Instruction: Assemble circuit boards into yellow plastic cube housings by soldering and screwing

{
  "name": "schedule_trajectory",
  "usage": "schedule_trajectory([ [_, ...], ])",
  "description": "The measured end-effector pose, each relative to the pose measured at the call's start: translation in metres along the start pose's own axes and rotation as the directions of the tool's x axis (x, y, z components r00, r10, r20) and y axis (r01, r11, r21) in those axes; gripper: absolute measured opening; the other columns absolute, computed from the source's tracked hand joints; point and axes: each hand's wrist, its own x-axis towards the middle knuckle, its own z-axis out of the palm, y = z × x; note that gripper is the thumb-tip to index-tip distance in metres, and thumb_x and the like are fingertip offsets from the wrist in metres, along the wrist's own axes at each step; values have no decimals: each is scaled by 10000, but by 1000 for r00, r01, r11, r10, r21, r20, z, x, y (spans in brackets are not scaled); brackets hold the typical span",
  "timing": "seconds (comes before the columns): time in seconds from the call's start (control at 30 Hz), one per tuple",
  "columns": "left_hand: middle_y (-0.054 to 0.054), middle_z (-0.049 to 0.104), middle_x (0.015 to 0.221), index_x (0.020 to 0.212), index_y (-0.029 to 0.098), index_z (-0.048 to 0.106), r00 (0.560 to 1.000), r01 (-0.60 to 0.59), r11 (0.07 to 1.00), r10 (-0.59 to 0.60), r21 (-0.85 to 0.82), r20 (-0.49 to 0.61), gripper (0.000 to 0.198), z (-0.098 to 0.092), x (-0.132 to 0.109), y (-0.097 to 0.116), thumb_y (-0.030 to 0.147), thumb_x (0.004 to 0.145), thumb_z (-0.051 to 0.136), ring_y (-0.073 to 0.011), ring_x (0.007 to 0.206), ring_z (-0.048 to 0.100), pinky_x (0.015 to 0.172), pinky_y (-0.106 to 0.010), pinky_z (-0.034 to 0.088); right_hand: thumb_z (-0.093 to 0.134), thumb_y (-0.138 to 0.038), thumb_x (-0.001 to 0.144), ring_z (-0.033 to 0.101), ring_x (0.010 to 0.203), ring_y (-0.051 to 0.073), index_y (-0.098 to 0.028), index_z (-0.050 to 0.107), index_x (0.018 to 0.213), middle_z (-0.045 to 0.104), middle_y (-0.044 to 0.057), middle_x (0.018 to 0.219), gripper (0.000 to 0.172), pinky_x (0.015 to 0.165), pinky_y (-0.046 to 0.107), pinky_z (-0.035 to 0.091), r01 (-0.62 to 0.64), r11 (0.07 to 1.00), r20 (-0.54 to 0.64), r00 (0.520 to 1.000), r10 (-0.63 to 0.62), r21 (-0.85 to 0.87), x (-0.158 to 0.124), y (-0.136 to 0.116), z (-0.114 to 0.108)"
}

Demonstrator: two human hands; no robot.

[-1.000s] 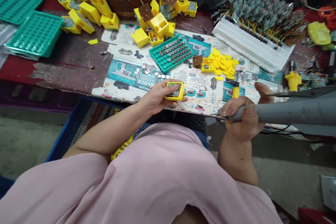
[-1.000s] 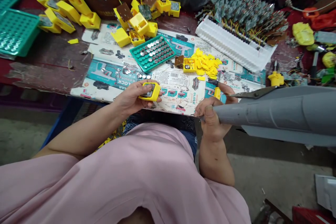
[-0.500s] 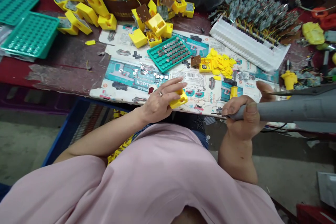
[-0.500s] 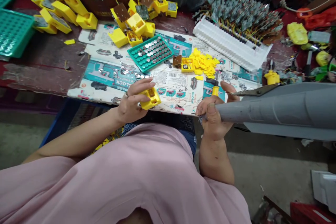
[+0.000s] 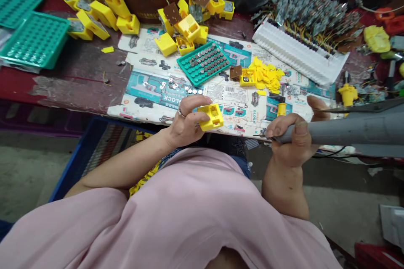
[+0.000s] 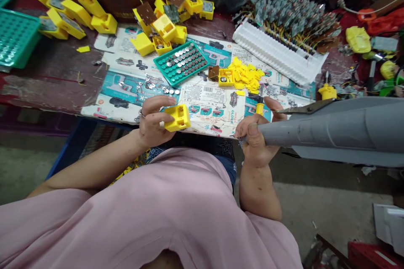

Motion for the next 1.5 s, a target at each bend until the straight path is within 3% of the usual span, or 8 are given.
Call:
schedule_trajectory([
  [0.7, -46, 673, 1082, 1037, 265, 485, 984, 161, 986, -157, -34, 84, 331, 1, -3, 4, 209, 796, 706, -186, 988, 659, 848, -346, 554, 736, -447, 788, 447, 353, 105, -296, 587, 1140, 487, -104, 477, 410, 384, 254, 397, -37, 997, -21, 999, 36, -70, 1, -2, 3],
  [0.77, -37, 690, 1027, 1035, 247, 495, 902, 420, 893, -393, -158, 178, 312, 0, 1, 8, 236, 809, 710, -175, 944, 685, 817, -322, 563, 740, -458, 778, 444, 350, 112, -297, 586, 1137, 486, -102, 473, 422, 382, 266, 393, -43, 996, -26, 999, 41, -77, 1, -3, 4],
  [0.8, -29, 692, 976, 1055, 236, 497, 793, 604, 762, -544, -234, 274, 316, -1, 5, 10, 278, 822, 707, -165, 892, 697, 769, -300, 570, 741, -462, 774, 444, 348, 116, -294, 588, 1136, 490, -102, 471, 427, 379, 270, 392, -44, 996, -29, 999, 41, -76, 1, -3, 4],
  [0.83, -19, 686, 924, 1088, 225, 495, 638, 770, 567, -665, -292, 389, 349, -2, 9, 11, 335, 831, 703, -157, 827, 703, 699, -276, 571, 742, -462, 771, 444, 348, 120, -290, 592, 1133, 495, -101, 470, 428, 378, 273, 392, -44, 996, -35, 999, 41, -72, 1, -3, 4],
  [0.9, -7, 666, 871, 1160, 207, 477, 333, 928, 145, -732, -342, 595, 487, -5, 18, 12, 440, 805, 716, -151, 721, 700, 544, -232, 542, 744, -449, 767, 443, 345, 125, -288, 604, 1126, 506, -102, 467, 418, 371, 272, 389, -38, 998, -42, 999, 35, -57, 1, -2, 3],
  [0.97, -20, 664, 905, 1194, 199, 469, 188, 928, -108, -691, -357, 698, 588, -7, 25, 12, 444, 741, 753, -164, 685, 704, 439, -210, 500, 748, -426, 769, 437, 344, 127, -297, 615, 1125, 513, -102, 467, 401, 361, 267, 380, -30, 999, -46, 999, 28, -39, 1, -2, 3],
  [1.13, -81, 686, 1036, 1213, 182, 499, 118, 881, -282, -647, -380, 753, 592, -8, 29, 8, 289, 661, 685, -209, 726, 731, 386, -211, 485, 748, -384, 781, 447, 347, 118, -299, 633, 1131, 527, -96, 474, 378, 354, 248, 377, -14, 1000, -23, 1000, 14, 2, 2, -1, 2],
  [1.5, -46, 683, 956, 1223, 198, 465, 203, 895, -182, -644, -406, 737, 584, -15, 25, 10, 244, 693, 707, -187, 749, 724, 427, -185, 499, 731, -378, 791, 448, 341, 115, -275, 631, 1133, 529, -101, 466, 371, 360, 241, 400, -8, 1000, -16, 1000, 8, -9, 4, -1, 6],
])
